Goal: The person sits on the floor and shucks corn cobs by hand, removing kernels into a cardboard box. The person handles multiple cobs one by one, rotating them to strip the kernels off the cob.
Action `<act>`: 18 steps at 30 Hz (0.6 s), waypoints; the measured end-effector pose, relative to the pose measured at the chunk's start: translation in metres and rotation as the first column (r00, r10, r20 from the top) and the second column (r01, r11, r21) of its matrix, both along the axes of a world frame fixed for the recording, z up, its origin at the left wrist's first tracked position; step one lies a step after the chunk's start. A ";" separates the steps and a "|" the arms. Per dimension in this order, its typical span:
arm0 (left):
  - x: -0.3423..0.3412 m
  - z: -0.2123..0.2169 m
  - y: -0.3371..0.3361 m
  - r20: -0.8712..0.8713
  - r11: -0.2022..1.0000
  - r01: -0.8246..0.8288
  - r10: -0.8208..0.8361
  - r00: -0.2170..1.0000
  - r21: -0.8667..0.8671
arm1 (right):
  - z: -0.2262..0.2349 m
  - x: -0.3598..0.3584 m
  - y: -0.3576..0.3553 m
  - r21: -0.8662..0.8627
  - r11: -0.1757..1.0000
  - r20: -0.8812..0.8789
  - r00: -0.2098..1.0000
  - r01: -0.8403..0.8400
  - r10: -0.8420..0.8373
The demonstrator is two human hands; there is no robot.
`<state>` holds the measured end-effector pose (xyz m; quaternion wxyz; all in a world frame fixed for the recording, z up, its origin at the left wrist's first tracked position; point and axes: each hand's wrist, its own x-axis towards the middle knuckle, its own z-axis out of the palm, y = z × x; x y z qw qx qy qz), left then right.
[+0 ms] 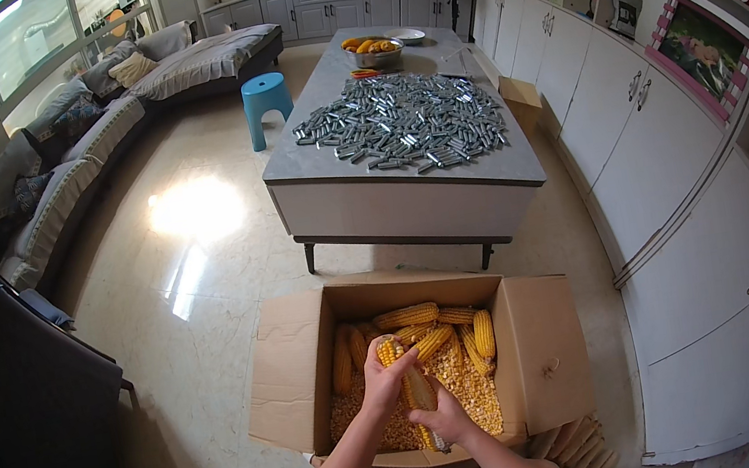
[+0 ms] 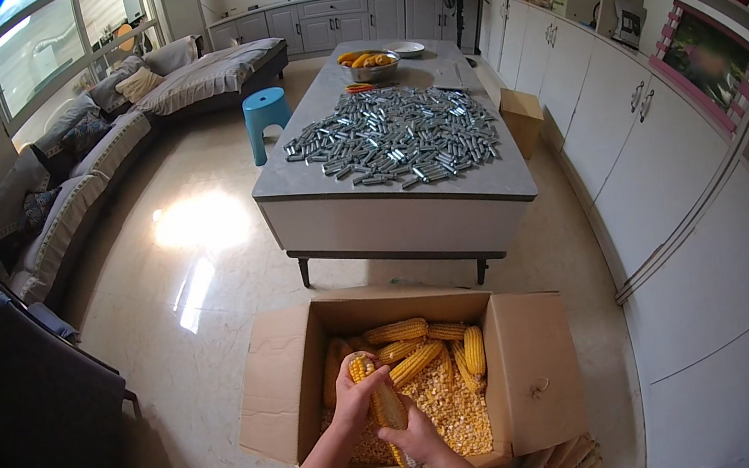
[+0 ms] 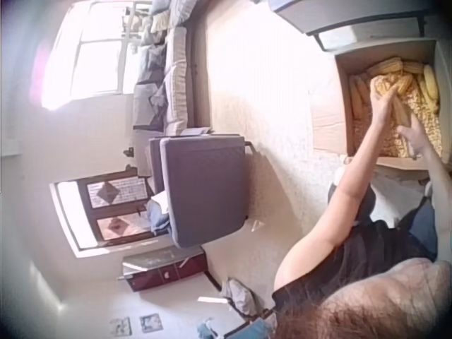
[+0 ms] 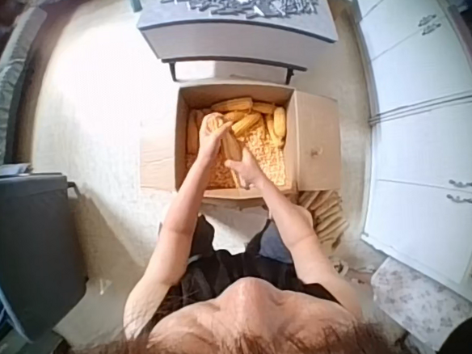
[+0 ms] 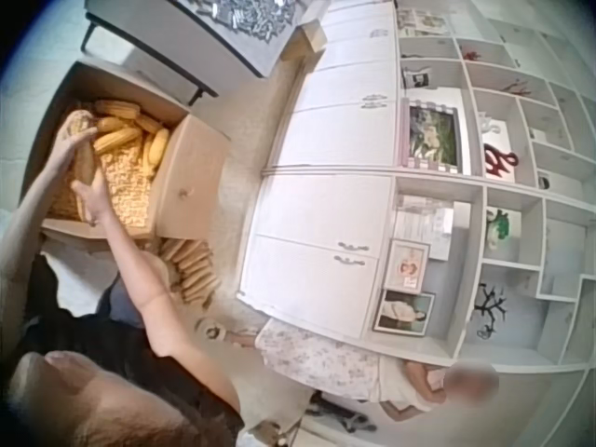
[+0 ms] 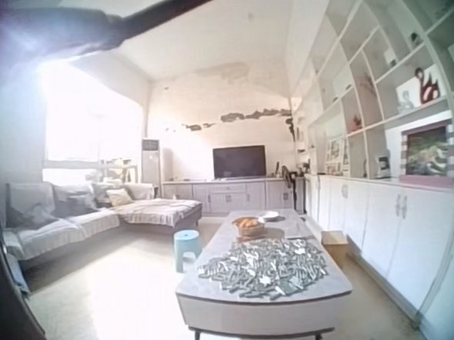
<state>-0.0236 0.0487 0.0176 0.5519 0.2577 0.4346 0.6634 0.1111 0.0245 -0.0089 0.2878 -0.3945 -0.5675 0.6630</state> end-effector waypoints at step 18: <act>-0.003 -0.005 0.000 0.065 0.989 0.151 -0.150 0.987 -0.003 | 0.008 0.003 0.010 -0.148 0.989 -0.122 0.992 -0.001 -0.017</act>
